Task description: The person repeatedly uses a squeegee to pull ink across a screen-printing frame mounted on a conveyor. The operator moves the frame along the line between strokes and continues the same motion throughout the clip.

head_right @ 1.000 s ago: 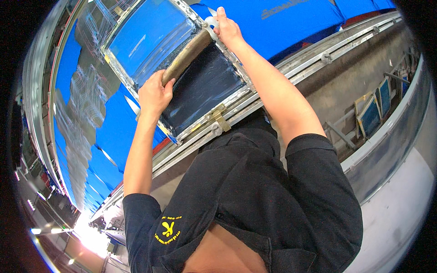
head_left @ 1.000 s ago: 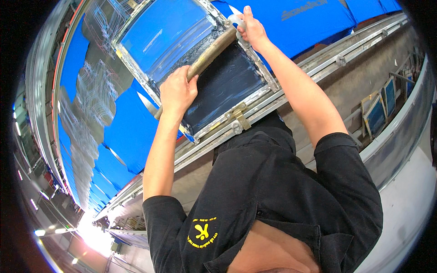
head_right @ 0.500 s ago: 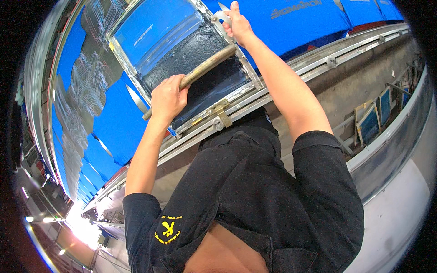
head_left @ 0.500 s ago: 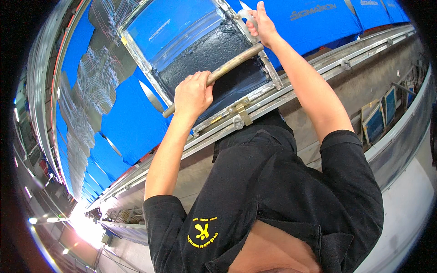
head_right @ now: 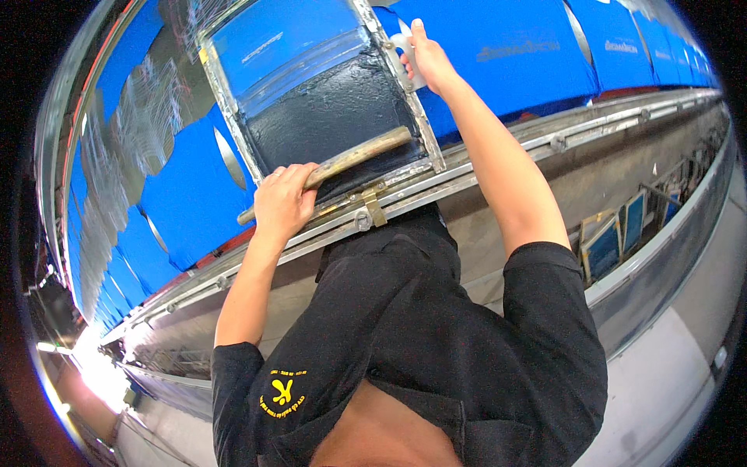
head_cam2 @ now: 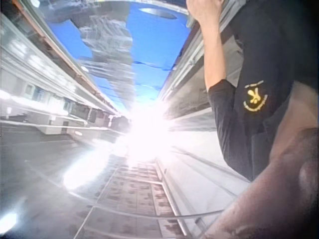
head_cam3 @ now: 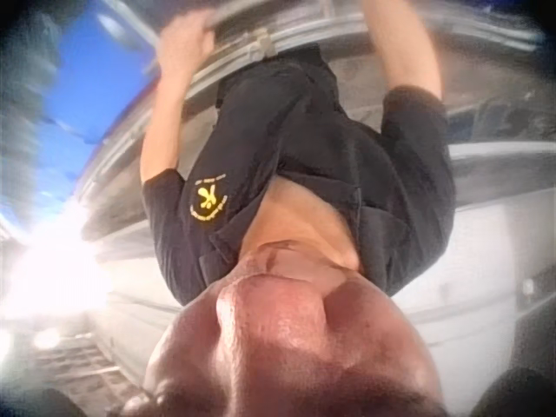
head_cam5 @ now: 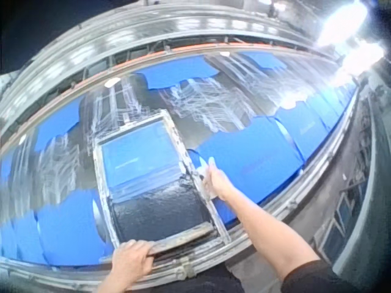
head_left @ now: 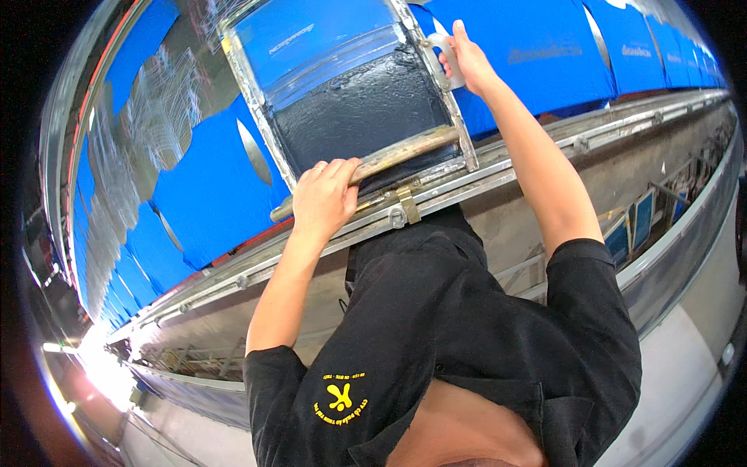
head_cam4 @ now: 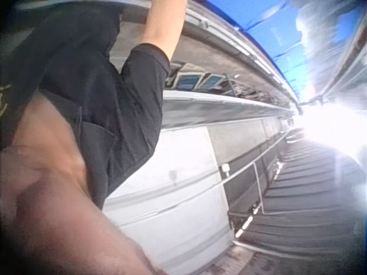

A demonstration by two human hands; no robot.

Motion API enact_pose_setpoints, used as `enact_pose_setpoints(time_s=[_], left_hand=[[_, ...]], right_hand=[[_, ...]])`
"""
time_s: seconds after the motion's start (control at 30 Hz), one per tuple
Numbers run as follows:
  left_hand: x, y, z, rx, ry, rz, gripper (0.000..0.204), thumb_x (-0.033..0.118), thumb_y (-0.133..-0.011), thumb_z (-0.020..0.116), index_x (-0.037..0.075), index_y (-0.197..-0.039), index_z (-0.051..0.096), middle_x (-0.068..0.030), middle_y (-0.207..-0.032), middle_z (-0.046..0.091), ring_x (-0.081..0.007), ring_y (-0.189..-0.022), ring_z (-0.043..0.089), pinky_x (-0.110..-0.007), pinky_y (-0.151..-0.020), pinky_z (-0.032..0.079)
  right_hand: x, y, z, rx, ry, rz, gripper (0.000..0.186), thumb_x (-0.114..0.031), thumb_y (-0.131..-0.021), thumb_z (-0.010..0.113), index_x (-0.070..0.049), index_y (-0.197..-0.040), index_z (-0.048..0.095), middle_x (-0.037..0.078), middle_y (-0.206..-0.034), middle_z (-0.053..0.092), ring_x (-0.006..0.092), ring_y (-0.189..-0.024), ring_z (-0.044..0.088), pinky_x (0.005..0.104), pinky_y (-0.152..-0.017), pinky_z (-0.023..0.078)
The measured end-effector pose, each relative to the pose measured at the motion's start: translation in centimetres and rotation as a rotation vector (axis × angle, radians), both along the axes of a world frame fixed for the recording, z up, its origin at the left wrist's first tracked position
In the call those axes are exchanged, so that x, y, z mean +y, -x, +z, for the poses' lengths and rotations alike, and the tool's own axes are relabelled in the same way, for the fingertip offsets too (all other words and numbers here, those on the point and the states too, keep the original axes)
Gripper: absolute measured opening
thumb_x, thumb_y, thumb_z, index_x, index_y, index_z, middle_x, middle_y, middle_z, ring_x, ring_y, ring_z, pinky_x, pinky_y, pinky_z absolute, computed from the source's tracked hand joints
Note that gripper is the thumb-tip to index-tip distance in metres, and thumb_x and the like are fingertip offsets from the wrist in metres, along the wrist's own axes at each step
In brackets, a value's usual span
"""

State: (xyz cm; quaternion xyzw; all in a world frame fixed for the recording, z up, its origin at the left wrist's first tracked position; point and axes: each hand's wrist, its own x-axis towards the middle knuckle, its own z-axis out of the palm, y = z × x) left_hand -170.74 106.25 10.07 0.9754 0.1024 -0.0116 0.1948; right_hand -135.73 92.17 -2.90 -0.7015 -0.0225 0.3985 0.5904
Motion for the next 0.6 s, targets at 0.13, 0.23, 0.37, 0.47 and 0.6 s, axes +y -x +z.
enact_pose_setpoints(time_s=[0.13, 0.23, 0.37, 0.47, 0.6], left_hand=[[1.7, -0.3, 0.0, -0.126, -0.032, 0.084, 0.040, 0.008, -0.078, 0.076, 0.013, -0.118, 0.074, -0.0046, -0.108, 0.076, -0.0296, -0.091, 0.069, -0.042, -0.080, 0.056], [3.1, -1.6, 0.0, -0.219, -0.065, 0.093, 0.040, 0.008, -0.078, 0.075, 0.013, -0.118, 0.074, -0.0043, -0.111, 0.077, -0.0294, -0.091, 0.069, -0.041, -0.080, 0.056], [5.2, -3.6, -0.5, -0.268, -0.103, 0.107, 0.038, 0.009, -0.080, 0.075, 0.014, -0.117, 0.075, -0.0030, -0.108, 0.077, -0.0286, -0.093, 0.069, -0.042, -0.081, 0.056], [7.3, -6.0, -1.3, -0.308, -0.119, 0.089, 0.037, 0.010, -0.081, 0.074, 0.015, -0.118, 0.075, -0.0037, -0.108, 0.077, -0.0292, -0.095, 0.070, -0.043, -0.082, 0.056], [10.2, -8.8, -3.7, -0.322, -0.176, 0.079, 0.037, 0.013, -0.083, 0.071, 0.015, -0.119, 0.075, -0.0041, -0.110, 0.077, -0.0300, -0.100, 0.070, -0.044, -0.086, 0.057]], right_hand=[[1.0, 0.6, 0.9, -0.107, 0.002, 0.010, 0.065, -0.064, -0.113, 0.036, -0.012, -0.132, 0.070, -0.002, -0.080, 0.057, 0.0083, -0.063, 0.041, 0.0275, -0.056, 0.038], [1.0, 1.2, -0.2, -0.218, 0.028, 0.007, 0.056, -0.059, -0.115, 0.035, -0.020, -0.134, 0.071, -0.007, -0.075, 0.047, 0.0065, -0.063, 0.036, 0.0268, -0.056, 0.032], [2.0, 1.5, -0.1, -0.281, 0.054, -0.016, 0.057, -0.065, -0.112, 0.039, -0.023, -0.134, 0.072, -0.006, -0.075, 0.044, 0.0071, -0.065, 0.035, 0.0272, -0.058, 0.030], [1.6, 1.5, -0.1, -0.245, 0.001, -0.054, 0.064, -0.065, -0.112, 0.035, -0.017, -0.131, 0.072, -0.004, -0.070, 0.050, 0.0087, -0.061, 0.042, 0.0301, -0.054, 0.036], [1.1, 1.3, -0.3, -0.171, 0.008, -0.027, 0.067, -0.068, -0.112, 0.033, -0.017, -0.133, 0.072, -0.005, -0.069, 0.049, 0.0078, -0.057, 0.040, 0.0284, -0.052, 0.033]])
